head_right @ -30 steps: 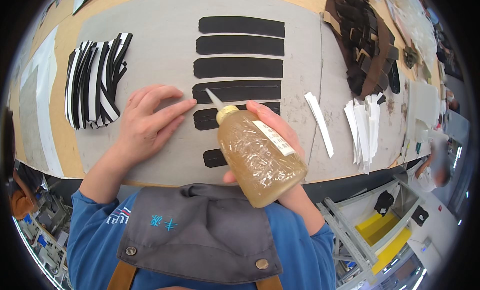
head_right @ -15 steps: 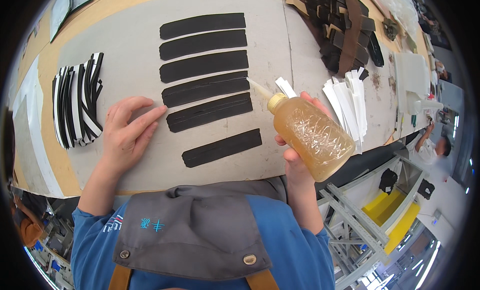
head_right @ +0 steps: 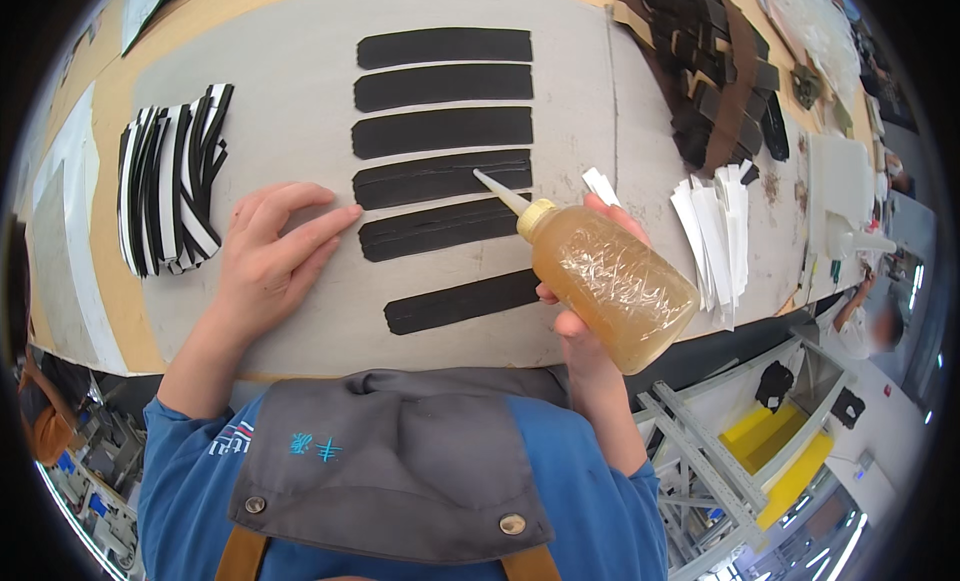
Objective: Apply adhesive to leather strips and line them with inner reinforcing materials.
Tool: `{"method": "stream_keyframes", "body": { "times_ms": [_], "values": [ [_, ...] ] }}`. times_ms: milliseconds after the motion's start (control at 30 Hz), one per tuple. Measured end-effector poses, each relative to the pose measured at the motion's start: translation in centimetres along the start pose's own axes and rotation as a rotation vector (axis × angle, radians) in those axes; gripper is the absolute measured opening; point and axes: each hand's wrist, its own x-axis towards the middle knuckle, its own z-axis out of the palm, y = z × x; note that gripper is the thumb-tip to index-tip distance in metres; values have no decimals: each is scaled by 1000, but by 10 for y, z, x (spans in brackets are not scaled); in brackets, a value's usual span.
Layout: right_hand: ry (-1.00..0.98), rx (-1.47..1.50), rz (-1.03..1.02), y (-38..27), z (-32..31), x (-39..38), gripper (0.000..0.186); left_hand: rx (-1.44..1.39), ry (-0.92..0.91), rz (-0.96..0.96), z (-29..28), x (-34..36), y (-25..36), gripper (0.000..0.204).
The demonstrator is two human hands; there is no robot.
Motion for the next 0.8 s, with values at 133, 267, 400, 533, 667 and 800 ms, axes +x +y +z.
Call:
{"method": "stream_keyframes", "body": {
  "times_ms": [133, 267, 400, 533, 667, 800],
  "values": [
    [-31, -38, 52, -4, 23, -1, 126, -41, -22, -9, 0, -3, -1, 36],
    [-111, -81, 79, -4, 42, 0, 130, -42, 18, 9, 4, -5, -3, 37],
    [-200, -140, 5, 7, 48, 2, 130, -46, 35, 11, 4, -4, -5, 38],
    [-290, -174, -13, 7, 53, 6, 128, -46, 29, 27, 5, -4, -6, 41],
    [-203, 103, 142, -8, 51, 12, 129, -126, -2, 11, 0, -4, -8, 41],
    [-44, 577, 6, 1, 9, 34, 107, -136, -13, -53, -8, 7, -4, 42]
  ]
}}
